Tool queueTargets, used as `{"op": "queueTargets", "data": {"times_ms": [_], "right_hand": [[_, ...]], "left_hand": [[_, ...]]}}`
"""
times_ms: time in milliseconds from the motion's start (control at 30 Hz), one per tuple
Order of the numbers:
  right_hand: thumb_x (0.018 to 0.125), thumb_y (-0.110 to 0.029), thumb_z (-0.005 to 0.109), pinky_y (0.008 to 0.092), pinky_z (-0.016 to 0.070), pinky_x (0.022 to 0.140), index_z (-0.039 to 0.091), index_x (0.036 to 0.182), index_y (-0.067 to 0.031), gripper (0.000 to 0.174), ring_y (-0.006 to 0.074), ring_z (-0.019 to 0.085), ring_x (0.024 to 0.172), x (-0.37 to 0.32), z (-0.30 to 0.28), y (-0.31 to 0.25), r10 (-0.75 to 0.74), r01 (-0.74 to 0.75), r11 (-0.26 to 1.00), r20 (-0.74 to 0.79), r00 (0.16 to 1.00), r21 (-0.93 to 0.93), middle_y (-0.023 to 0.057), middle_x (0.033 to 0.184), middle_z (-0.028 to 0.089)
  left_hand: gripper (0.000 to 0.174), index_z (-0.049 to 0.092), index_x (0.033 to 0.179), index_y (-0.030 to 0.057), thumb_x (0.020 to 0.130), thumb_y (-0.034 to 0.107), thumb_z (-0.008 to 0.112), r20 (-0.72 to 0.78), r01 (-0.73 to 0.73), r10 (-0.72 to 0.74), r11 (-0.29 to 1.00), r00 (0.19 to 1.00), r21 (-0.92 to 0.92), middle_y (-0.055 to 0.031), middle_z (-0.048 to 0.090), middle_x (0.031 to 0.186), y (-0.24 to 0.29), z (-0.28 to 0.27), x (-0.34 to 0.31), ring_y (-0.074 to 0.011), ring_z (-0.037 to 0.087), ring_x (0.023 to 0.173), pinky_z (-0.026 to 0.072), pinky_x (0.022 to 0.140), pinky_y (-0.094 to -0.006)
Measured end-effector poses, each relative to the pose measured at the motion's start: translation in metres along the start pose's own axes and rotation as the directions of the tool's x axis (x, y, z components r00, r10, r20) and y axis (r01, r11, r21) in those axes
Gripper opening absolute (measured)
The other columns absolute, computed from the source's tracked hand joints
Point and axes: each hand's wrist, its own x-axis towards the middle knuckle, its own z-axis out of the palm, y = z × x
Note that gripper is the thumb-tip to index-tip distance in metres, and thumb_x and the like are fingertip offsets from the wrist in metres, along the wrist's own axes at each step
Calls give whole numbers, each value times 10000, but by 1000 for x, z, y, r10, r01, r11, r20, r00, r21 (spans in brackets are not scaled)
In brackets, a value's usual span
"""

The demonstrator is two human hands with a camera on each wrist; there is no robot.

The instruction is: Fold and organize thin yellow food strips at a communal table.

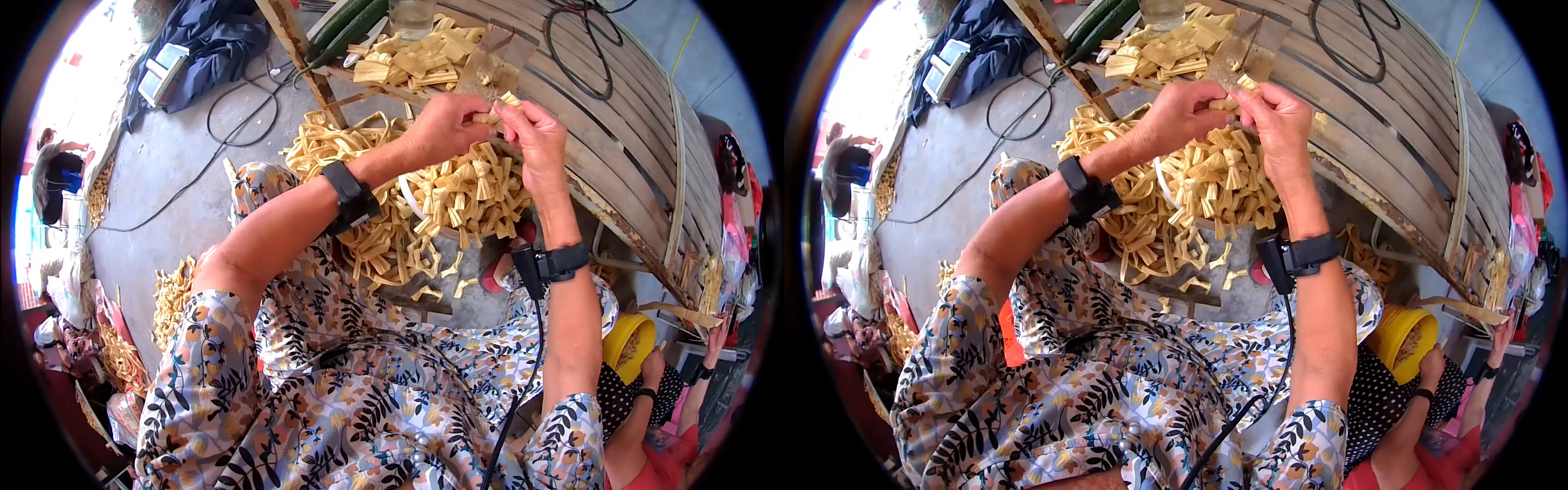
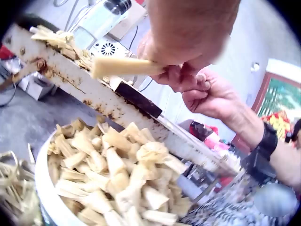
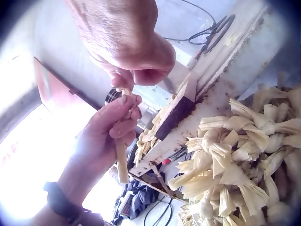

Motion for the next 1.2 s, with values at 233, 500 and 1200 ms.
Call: {"op": "queueTargets", "data": {"times_ms": [233, 500, 1200], "right_hand": [[765, -123, 646, 163, 251, 446, 549, 604, -65, 197, 9, 366, 497, -2, 10, -3, 68, -66, 996, -26, 997, 57, -45, 552, 463], [759, -99, 645, 169, 211, 412, 555, 612, -74, 174, 8, 330, 462, 6, -2, -10, 82, -55, 979, -135, 987, 197, -47, 557, 463], [757, -129, 659, 118, 354, 472, 578, 980, -15, 263, 4, 452, 560, 1, -8, 19, 177, -221, 957, 229, 957, 187, 8, 716, 584]], "left_hand": [[249, 581, 842, 25, 845, 273, 557, 48, 62, -50, 958, 998, -279, 14, 525, 647, 3, -3, -2, -40, 476, 529, 395, 485, -184], [202, 580, 829, 24, 847, 223, 553, -234, -179, 240, 950, 942, 254, 4, 516, 603, 1, 16, -2, -39, 472, 550, 402, 488, -201], [173, 552, 832, 5, 891, 124, 442, 43, 36, -37, 999, 998, 35, -14, 576, 670, -2, -9, -15, -68, 542, 533, 437, 488, -197]]}}
